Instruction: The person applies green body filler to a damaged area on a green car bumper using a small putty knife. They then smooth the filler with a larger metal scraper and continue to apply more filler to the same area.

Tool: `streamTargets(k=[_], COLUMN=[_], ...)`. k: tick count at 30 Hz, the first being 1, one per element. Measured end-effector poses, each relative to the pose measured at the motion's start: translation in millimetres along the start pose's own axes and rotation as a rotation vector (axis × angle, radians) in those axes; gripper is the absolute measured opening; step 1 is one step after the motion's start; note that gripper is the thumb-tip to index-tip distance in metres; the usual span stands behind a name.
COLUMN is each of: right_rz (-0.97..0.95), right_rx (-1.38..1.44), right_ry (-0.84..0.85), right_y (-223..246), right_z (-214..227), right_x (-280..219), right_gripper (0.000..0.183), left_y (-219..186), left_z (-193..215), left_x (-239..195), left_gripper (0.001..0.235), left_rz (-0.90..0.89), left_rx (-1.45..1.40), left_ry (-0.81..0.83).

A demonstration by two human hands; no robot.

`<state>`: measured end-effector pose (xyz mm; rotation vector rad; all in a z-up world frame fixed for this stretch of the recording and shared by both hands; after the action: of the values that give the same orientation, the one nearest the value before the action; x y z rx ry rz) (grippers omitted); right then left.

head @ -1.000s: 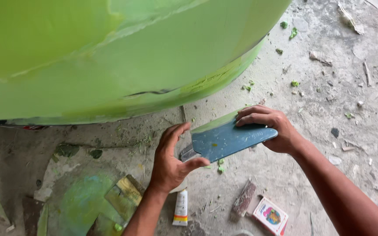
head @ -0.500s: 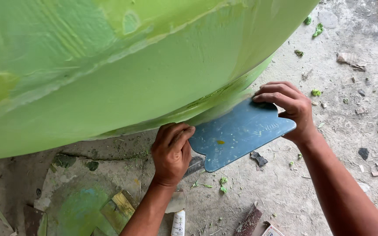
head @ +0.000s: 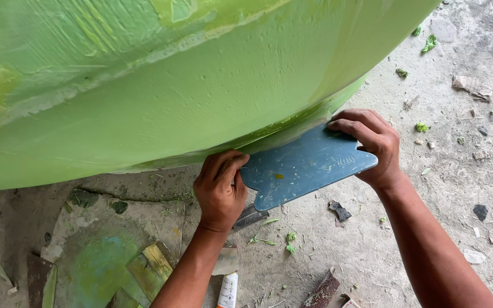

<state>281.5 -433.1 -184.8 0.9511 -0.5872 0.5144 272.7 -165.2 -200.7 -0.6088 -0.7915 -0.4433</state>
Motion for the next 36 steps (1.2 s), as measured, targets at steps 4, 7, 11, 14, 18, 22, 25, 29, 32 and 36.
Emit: streamTargets(k=[4,7,11,14,18,22,25,29,32,36], right_rz=[0.001,0.009,0.013,-0.010,-0.031,-0.030,-0.026,-0.007,-0.001,0.032], right_rx=[-0.008,-0.015,-0.028,-0.029,0.004,-0.010,-0.046,-0.055,-0.053,-0.042], right_ry=[0.006,0.008,0.013,0.005,-0.016,-0.057,-0.074,-0.106,-0.105,-0.068], right_y=[3,0,2,-1,-6,-18,-24,-25,-35,-29], right_z=[-2,0,1,-2,-7,-10,-11,-13,-15,-12], right_x=[-1,-1,2,3,6,5,4,5,0,5], right_gripper=[0.007,0.007,0.007,0.010,0.010,0.014,0.014,0.013,0.014,0.016], left_y=[2,3,5,5,9,12,15,16,16,20], left_z=[0,-3,-5,-4,-2,-4,-11,-13,-16,-20], left_x=[-2,-4,-5,-1,5,4,1,0,0,-7], left_gripper=[0.018,0.017,0.014,0.011,0.010,0.005,0.006,0.002,0.002,0.008], left_rz=[0.020,0.031,0.040,0.057,0.070,0.085,0.077,0.063,0.050,0.038], left_rx=[0.009,0.003,0.018,0.029,0.057,0.087,0.131,0.193,0.214,0.204], left_ry=[0.019,0.022,0.033,0.016,0.015,0.012,0.002,-0.030,-0.033,-0.024])
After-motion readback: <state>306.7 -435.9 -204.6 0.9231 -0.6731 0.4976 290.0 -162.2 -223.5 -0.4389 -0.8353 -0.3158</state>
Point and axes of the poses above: each hand's wrist, its own x-axis towards the middle knuckle, its own z-axis out of the back of the hand, y = z × x, the point moved 1 cm from there along x, towards the middle knuckle, and after that the axes turned 9 degrees about x, right-handed, at the moved point
